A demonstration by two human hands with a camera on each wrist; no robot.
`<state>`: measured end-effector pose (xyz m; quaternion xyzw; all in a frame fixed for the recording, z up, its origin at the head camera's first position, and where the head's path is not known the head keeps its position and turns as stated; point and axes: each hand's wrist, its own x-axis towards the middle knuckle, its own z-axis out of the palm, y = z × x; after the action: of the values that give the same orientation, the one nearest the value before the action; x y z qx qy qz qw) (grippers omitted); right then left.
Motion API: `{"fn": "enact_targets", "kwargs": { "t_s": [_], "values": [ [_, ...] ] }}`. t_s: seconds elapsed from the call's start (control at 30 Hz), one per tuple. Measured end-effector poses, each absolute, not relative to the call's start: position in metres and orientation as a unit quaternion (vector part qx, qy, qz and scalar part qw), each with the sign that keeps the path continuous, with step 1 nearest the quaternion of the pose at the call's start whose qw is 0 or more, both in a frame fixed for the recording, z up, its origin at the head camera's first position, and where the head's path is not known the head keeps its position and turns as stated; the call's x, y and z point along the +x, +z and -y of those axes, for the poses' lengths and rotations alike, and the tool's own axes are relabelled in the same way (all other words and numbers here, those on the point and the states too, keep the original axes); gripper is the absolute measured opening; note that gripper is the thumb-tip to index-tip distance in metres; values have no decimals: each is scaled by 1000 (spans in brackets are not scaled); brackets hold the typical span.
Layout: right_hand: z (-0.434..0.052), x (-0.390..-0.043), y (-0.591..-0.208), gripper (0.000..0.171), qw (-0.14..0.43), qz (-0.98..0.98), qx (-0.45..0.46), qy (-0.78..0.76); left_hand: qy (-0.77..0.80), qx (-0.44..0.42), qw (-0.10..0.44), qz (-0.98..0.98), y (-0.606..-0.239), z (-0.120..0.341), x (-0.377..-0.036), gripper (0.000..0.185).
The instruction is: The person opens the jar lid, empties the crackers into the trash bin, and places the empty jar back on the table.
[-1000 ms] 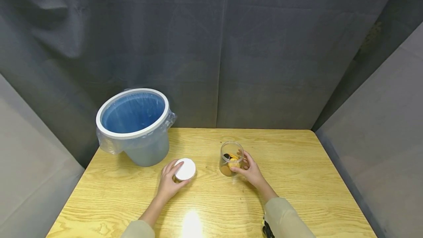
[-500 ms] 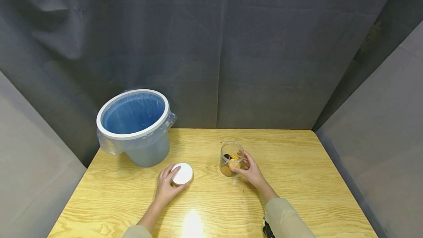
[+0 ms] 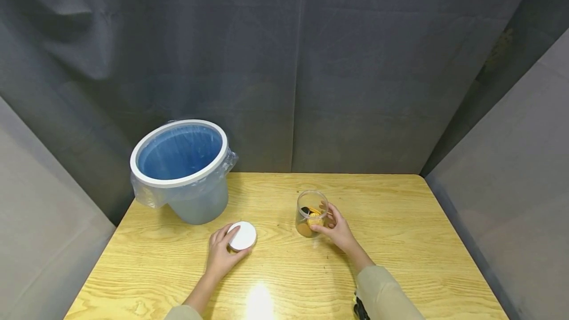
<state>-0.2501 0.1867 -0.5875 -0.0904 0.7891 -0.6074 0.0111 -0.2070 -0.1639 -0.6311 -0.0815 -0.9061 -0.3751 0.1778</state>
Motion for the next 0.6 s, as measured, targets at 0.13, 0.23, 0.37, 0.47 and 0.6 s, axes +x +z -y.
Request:
{"fn": "enact_targets", "kwargs": {
  "t_s": [0.13,0.23,0.37,0.47,0.6],
  "values": [
    [-187,-250,-587,77,10,-788,-89,-609,-360,-82,184,911,-631,165,-206,69],
    [-186,-249,-587,77,10,-787,-88,-610,-348,-82,184,916,-632,166,-206,70],
    [-186,-248,-584,79,12,-789,-89,-608,-332,-85,186,921,-632,168,-207,70],
    [-186,-246,-577,80,18,-782,-88,-616,-323,-87,191,923,-631,169,-207,70],
    [-184,-243,-567,79,31,-775,-85,-626,-317,-87,193,924,-630,170,-205,70]
  ]
}}
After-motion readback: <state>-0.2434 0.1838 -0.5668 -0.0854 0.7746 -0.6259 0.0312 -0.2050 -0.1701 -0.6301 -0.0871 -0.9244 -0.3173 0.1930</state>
